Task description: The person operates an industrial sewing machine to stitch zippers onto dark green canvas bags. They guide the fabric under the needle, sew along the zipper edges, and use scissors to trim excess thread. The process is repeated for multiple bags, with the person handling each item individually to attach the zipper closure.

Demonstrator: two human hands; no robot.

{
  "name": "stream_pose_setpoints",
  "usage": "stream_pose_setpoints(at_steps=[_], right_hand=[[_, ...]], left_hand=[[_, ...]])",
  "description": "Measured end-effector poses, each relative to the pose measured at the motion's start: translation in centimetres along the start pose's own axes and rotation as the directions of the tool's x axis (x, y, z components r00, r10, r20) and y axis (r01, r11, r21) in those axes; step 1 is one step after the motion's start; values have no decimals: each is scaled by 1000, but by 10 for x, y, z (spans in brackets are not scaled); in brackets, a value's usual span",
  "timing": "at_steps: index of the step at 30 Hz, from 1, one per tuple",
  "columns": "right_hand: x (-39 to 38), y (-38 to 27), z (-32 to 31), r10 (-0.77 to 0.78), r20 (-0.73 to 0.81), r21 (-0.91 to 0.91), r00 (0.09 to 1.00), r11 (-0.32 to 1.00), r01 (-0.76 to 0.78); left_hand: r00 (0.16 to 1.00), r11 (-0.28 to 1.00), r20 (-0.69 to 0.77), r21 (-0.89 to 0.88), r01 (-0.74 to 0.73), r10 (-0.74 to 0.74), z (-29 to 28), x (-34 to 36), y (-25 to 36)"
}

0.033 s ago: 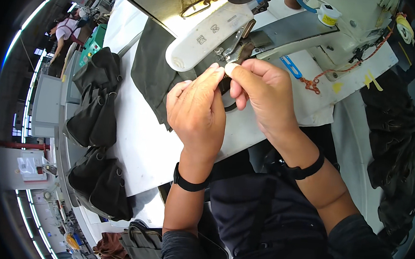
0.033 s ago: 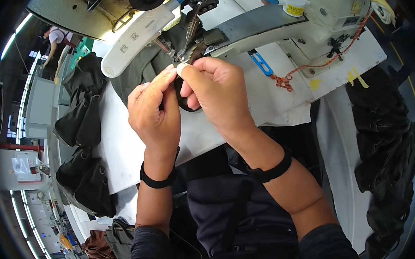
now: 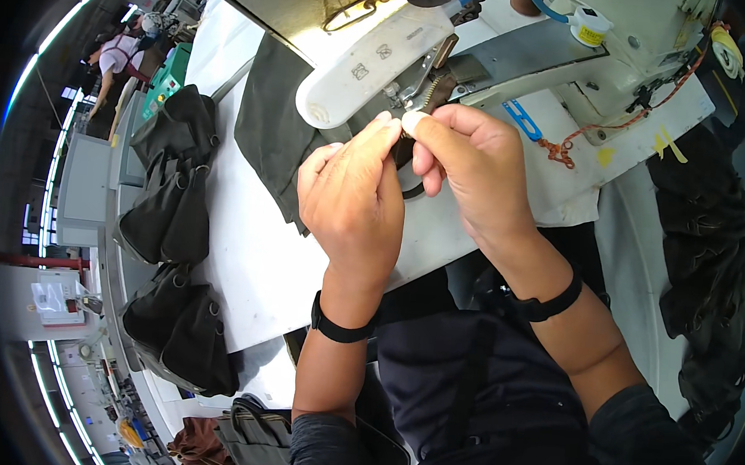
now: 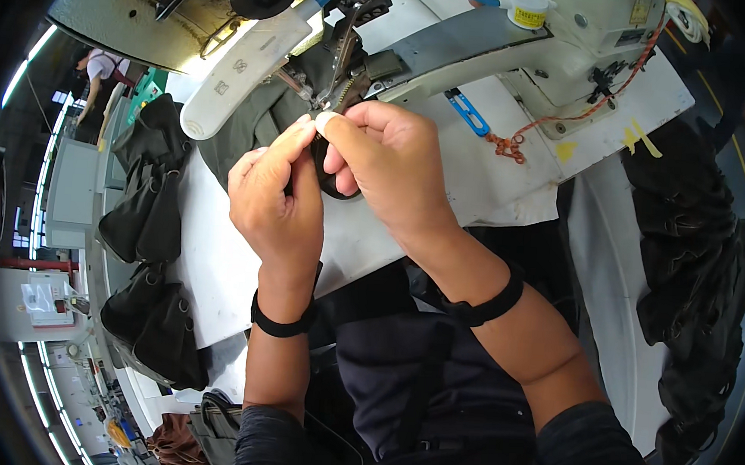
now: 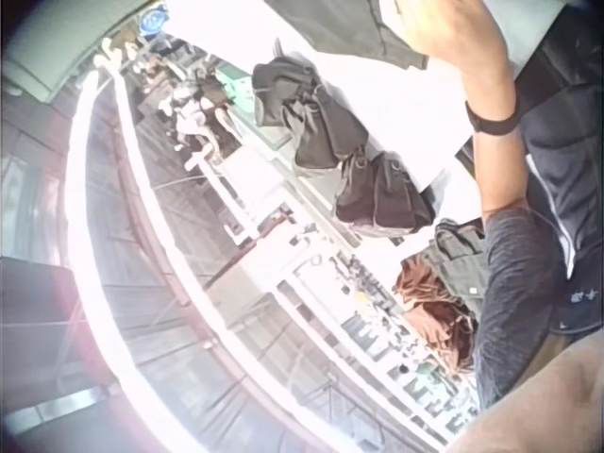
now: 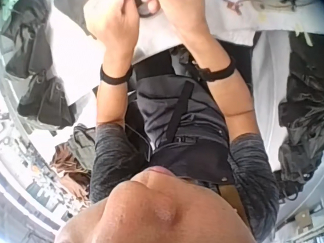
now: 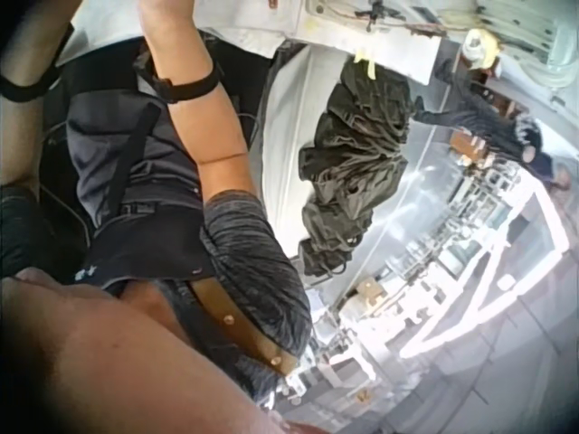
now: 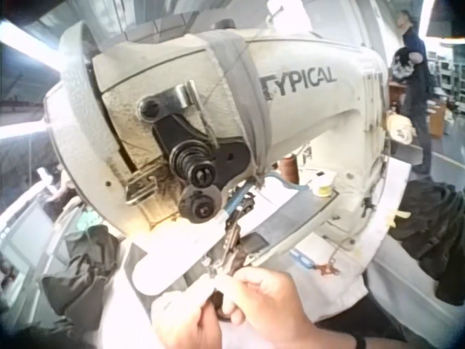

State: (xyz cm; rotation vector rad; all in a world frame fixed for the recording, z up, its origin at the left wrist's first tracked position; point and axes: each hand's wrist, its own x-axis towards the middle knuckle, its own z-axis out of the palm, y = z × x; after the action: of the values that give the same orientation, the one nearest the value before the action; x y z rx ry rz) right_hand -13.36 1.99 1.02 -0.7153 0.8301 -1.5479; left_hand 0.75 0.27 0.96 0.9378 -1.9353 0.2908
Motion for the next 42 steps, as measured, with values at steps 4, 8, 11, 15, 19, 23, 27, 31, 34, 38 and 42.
stream_pose_setpoints(at_steps=[4, 8, 11, 15, 19, 23, 27, 31, 34, 38, 42], right_hand=[[1, 3, 3, -23, -48, 0, 999, 1000, 23], [1, 11, 7, -76, -136, 0, 988, 997, 77], [-1, 15, 14, -99, -182, 36, 978, 994, 108], [-2, 14, 14, -104, -180, 130, 978, 983, 128], [-2, 15, 14, -204, -204, 28, 957, 976, 214], [2, 4, -1, -368, -112, -155, 923, 924, 349], [22, -2, -20, -407, 160, -520, 899, 740, 428], [23, -32, -28, -181, 301, -636, 936, 693, 339], [23, -42, -22, -115, 250, -563, 961, 791, 241], [23, -44, -14, -76, 186, -558, 980, 812, 169], [22, -40, -13, -80, 155, -537, 985, 829, 152]], left_hand=[[1000, 999, -7, 33, 7, -7, 1, 0, 2], [1000, 999, -17, 51, 0, 1, 4, 2, 3], [1000, 998, -16, 58, 4, -3, 4, 2, 1], [999, 999, -40, 43, 5, -4, 8, 3, 1], [999, 1000, -53, 28, -5, 6, 8, 4, 1], [996, 998, -74, -30, -56, 54, 12, 5, -2], [997, 999, -58, -8, -45, 44, 11, 4, -2], [995, 998, -79, -16, -63, 61, 12, 0, -5], [996, 998, -58, -14, -69, 68, 8, 2, -4], [990, 994, -99, -2, -105, 105, 14, 2, -8], [993, 997, -88, -21, -74, 72, 14, 2, -6]])
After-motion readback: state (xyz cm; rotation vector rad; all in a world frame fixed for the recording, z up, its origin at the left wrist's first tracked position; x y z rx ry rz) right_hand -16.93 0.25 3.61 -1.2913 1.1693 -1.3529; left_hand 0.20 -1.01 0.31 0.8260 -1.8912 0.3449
